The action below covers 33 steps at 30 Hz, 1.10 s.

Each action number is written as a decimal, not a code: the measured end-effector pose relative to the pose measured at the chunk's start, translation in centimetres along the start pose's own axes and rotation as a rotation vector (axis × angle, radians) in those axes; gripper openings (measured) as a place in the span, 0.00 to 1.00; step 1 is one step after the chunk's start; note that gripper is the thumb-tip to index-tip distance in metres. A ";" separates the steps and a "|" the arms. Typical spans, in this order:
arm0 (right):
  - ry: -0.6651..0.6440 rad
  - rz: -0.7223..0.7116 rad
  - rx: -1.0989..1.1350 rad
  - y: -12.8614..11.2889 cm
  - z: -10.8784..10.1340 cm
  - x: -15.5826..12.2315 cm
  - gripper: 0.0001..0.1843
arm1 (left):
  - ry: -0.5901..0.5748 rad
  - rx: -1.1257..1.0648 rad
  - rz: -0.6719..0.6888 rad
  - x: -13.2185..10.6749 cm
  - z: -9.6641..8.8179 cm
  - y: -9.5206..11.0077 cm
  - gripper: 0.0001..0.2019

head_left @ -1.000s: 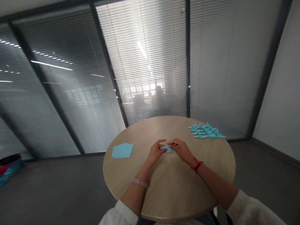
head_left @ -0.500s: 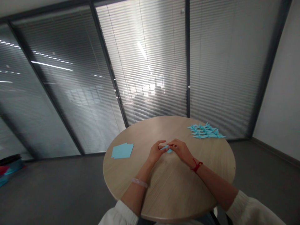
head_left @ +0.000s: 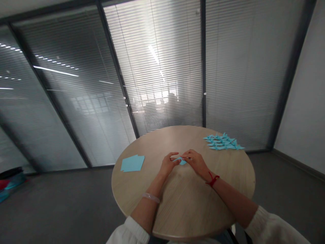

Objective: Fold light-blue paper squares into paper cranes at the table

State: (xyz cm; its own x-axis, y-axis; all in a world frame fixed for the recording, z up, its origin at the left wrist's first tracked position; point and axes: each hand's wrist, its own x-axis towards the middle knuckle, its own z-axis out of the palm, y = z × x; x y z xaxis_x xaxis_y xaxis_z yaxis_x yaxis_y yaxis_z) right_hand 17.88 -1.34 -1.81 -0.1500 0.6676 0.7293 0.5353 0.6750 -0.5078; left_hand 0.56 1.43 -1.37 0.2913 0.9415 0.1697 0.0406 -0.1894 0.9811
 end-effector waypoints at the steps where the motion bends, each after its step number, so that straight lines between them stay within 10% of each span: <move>1: 0.008 0.001 0.002 0.0 0.0 0.0 0.12 | -0.002 -0.006 -0.001 0.0 0.0 0.0 0.25; 33: -0.056 -0.202 0.046 -0.1 0.4 -0.1 0.17 | 0.057 -0.265 -0.063 -0.6 -0.1 0.6 0.22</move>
State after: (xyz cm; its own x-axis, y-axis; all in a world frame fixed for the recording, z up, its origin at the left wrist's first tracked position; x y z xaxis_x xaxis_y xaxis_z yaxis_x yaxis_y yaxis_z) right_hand 17.51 -1.35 -2.04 -0.2971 0.5329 0.7923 0.4516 0.8096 -0.3751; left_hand 0.35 0.74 -0.84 0.2415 0.9647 0.1053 -0.1969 -0.0575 0.9787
